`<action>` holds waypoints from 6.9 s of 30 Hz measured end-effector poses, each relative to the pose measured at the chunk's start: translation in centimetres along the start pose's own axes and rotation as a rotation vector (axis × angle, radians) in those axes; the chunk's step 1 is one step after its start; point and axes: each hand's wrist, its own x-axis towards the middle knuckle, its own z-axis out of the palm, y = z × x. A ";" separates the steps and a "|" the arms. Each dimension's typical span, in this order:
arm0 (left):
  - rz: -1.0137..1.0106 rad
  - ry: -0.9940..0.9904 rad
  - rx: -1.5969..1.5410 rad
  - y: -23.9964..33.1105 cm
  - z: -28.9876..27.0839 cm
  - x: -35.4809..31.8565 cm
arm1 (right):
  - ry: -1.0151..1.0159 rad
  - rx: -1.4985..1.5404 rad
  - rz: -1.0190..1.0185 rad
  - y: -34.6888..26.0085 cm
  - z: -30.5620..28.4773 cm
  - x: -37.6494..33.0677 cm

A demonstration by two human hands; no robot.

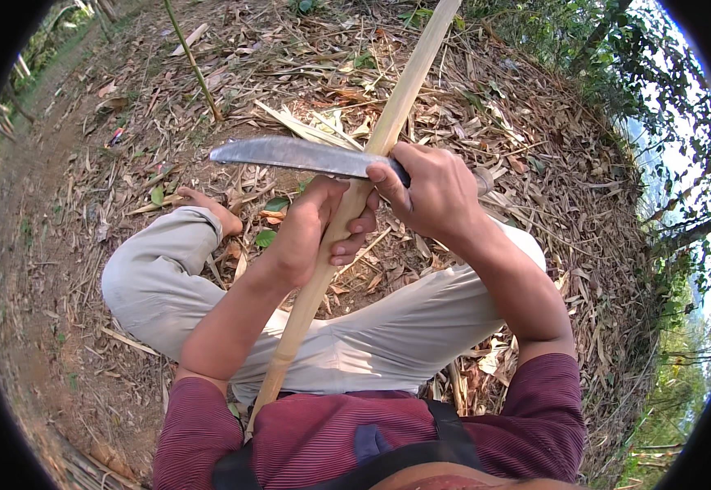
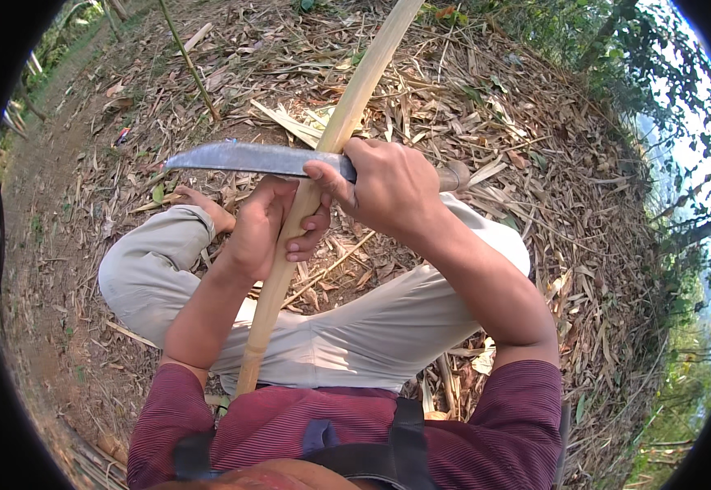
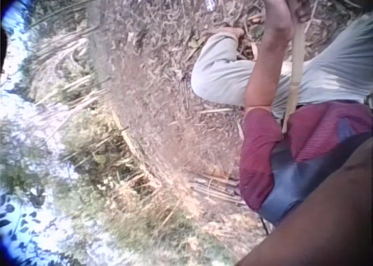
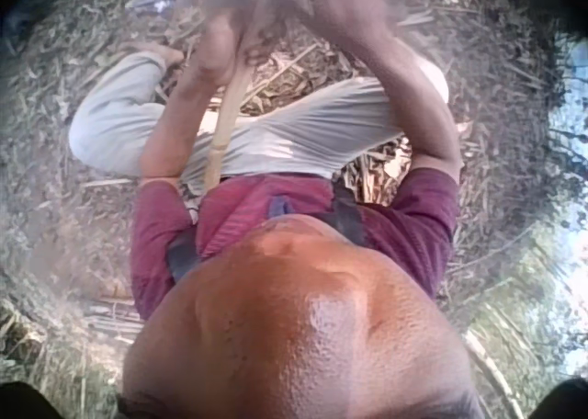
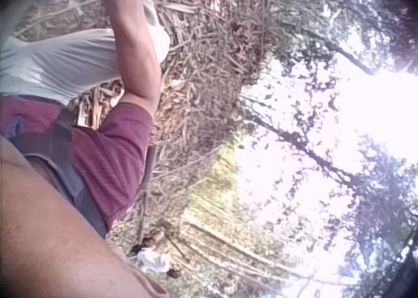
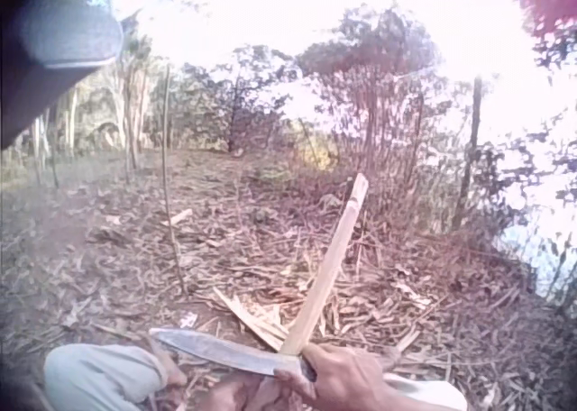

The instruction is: The person shaves and thins a strip of bamboo using a machete while sitting on the ground.

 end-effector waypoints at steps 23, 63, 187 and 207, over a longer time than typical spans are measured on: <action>0.105 0.346 0.570 -1.4 0.6 -1.1 | -0.138 0.020 -0.088 -0.5 1.7 -0.9; 0.061 0.446 0.772 0.1 1.8 -2.9 | 0.017 0.009 -0.177 0.9 2.9 -0.7; 0.015 0.346 0.347 -1.2 1.3 -4.6 | 0.089 0.228 0.320 4.3 0.4 1.6; 0.070 0.461 0.455 -2.0 -0.1 -3.2 | -0.031 0.025 -0.180 1.0 3.6 -0.8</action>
